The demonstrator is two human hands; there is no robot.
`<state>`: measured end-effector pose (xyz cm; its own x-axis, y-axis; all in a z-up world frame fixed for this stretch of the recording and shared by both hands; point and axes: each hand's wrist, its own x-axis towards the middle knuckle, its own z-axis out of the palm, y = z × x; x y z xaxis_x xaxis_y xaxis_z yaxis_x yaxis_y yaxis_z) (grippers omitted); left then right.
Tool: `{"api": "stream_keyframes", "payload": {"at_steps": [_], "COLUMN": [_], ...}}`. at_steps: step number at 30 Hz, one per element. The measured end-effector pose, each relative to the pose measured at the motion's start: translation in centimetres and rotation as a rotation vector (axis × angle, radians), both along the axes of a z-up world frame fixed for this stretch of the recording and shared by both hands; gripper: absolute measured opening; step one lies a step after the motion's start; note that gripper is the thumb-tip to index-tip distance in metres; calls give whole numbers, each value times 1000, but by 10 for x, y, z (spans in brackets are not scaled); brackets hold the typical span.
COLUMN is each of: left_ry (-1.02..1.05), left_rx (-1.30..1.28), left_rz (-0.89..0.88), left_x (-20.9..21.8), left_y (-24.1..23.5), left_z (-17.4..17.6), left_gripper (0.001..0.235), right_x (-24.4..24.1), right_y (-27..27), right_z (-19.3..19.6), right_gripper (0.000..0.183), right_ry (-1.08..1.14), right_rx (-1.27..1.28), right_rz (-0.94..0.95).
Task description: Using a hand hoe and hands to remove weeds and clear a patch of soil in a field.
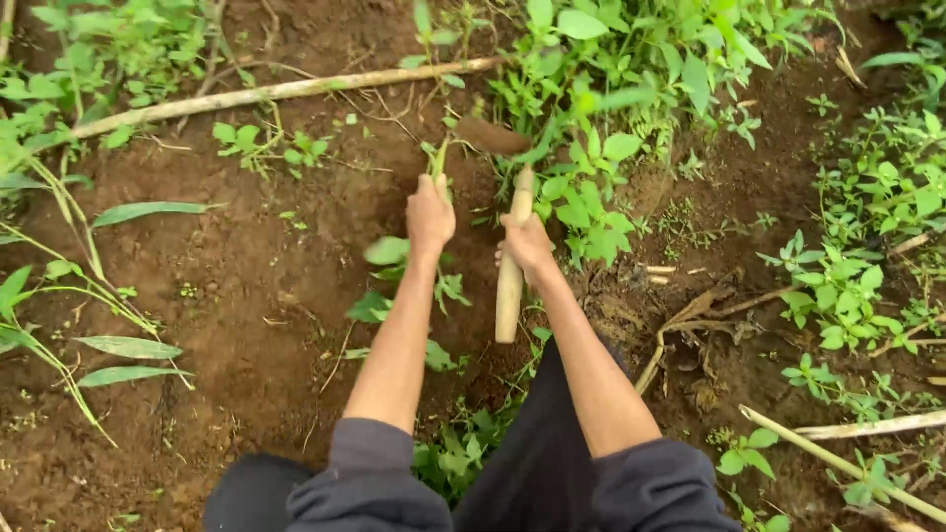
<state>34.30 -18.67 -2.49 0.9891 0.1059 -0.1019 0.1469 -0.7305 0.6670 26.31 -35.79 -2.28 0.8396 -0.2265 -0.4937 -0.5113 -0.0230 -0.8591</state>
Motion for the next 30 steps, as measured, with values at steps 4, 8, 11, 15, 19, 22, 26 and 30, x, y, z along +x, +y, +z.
{"api": "stream_keyframes", "payload": {"at_steps": [4,8,11,15,19,22,26,30], "left_ry": [24,18,4,2,37,25,26,29], "left_rx": [-291,-521,-560,-586,-552,-526,-574,-613], "left_rz": [18,25,24,43,65,46,80,106], "left_x": [-14,-30,-14,11,-7,-13,-25,-35], "left_y": [-4,-10,-3,3,10,9,0,0], "left_z": [-20,-13,-37,-76,-44,-29,-34,-35], "left_gripper": [56,57,47,38,36,36,34,33], "right_x": [-44,-70,-66,-28,0,-13,-40,-41], "right_y": [12,27,24,39,43,48,61,55], "right_z": [20,21,32,54,0,-14,5,-9], "right_gripper": [74,76,62,59,52,45,34,32], "right_ry": [-44,-46,-154,-214,-191,-178,-161,-117], "right_rx": [351,294,176,46,-263,-342,-240,-268], "right_rz": [-172,-184,-144,-114,32,37,-20,-32]}}
